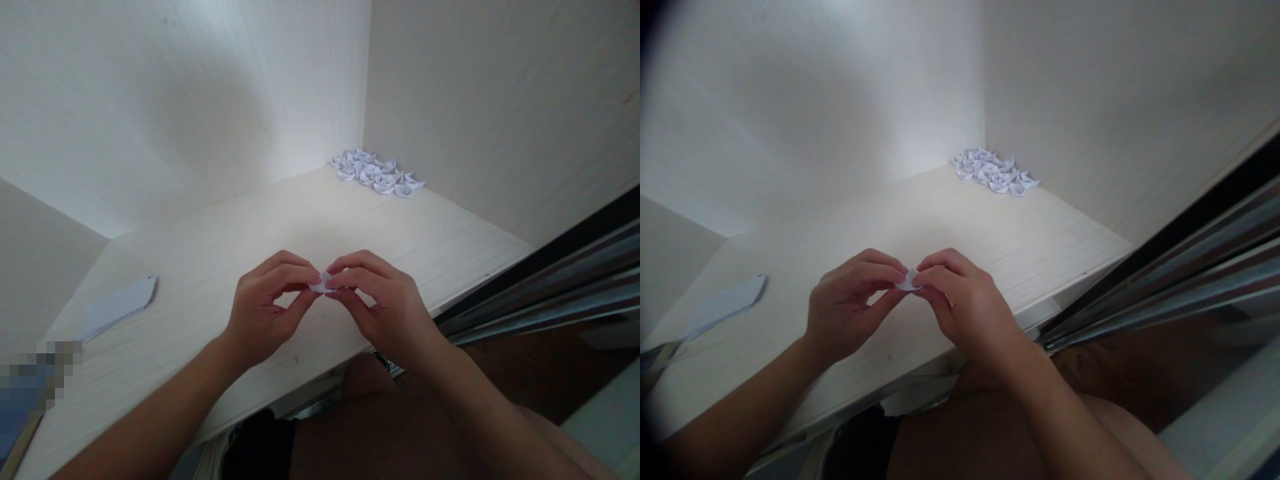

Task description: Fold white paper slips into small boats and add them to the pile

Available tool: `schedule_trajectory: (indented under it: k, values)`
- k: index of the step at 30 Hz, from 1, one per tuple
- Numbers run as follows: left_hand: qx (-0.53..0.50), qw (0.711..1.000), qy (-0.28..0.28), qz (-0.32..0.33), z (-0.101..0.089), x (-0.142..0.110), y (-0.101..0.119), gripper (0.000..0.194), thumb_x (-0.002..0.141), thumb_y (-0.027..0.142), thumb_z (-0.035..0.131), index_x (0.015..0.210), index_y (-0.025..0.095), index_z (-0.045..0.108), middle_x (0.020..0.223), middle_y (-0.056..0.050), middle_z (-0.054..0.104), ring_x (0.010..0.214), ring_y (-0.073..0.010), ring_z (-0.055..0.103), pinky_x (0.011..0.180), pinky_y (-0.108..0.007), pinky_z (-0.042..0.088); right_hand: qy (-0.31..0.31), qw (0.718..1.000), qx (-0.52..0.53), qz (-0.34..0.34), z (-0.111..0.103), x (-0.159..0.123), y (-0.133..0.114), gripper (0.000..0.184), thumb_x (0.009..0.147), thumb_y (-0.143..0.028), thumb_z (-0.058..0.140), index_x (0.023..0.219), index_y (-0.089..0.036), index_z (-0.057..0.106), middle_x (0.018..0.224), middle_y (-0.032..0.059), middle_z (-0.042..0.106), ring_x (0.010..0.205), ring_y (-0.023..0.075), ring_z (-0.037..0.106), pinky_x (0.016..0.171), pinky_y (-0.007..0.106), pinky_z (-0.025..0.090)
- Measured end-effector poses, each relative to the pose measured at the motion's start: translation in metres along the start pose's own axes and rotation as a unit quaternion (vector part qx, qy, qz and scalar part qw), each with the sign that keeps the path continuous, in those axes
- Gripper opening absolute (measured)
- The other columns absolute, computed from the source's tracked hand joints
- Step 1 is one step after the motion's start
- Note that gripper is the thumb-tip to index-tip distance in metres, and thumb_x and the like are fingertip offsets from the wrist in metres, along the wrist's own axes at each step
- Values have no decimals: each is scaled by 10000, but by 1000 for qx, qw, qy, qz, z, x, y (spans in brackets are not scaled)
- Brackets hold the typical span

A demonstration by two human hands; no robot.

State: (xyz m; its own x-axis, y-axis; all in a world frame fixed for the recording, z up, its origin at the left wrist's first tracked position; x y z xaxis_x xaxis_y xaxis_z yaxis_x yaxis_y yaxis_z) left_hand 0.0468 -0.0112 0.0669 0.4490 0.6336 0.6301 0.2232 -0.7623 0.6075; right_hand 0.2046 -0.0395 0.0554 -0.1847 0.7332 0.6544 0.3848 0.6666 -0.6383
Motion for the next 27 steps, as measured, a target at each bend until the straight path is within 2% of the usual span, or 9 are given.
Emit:
schedule_trajectory:
  k: [3,6,10,14,17,21,27]
  values:
    - [106,993,-6,54,-1,0,7,144,873,85,709,934,216,698,947,-55,718,835,-155,689,723,-284,592,5,999,-31,-8,1,-1,0,124,958,-127,617,962,-216,702,1066,82,698,935,171,681,790,316,576]
    - [170,983,-22,70,2,0,10,142,887,72,679,931,207,686,967,-62,717,869,-158,686,754,-282,583,5,998,-58,-4,1,-2,0,137,946,-97,608,915,-193,701,1045,90,696,910,173,683,758,304,571]
    - [184,981,-37,42,7,0,9,155,916,67,634,959,204,692,995,-71,716,898,-166,694,774,-289,581,14,995,-96,-6,2,-4,0,150,950,-102,597,900,-198,701,1046,88,696,890,170,685,741,299,568]
    - [185,982,-22,13,5,1,7,105,904,108,676,940,205,695,963,-63,738,865,-177,710,765,-305,585,33,990,-135,-9,5,-6,3,134,967,-128,589,929,-201,695,1062,93,707,924,184,683,772,313,571]
    - [192,981,-2,12,3,0,6,116,892,100,679,917,212,698,951,-51,754,852,-177,720,751,-301,590,30,986,-162,-13,8,-7,5,96,976,-175,599,961,-188,693,1057,106,713,925,202,685,781,327,579]
    - [196,980,15,29,1,-1,5,134,893,85,667,885,214,699,950,-45,762,861,-173,726,765,-295,594,11,977,-212,-16,10,-7,8,135,977,-177,576,940,-168,706,1144,157,713,905,226,693,770,356,580]
    - [249,968,-6,42,2,0,5,96,866,85,703,862,179,686,942,-74,737,844,-178,706,740,-280,579,-24,961,-275,9,16,-8,13,165,963,-133,558,968,-169,719,943,103,756,800,222,692,690,331,541]
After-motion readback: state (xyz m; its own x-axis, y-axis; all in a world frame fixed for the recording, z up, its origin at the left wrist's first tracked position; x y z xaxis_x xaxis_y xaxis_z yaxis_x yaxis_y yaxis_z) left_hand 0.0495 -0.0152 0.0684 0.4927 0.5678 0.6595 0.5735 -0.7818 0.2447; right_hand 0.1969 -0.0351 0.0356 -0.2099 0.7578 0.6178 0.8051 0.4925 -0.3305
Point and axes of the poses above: each hand's wrist, its own x-axis towards the middle knuckle, its own z-axis out of the palm, y = z × x, the point moved 6 cm from there along x, towards the middle knuckle
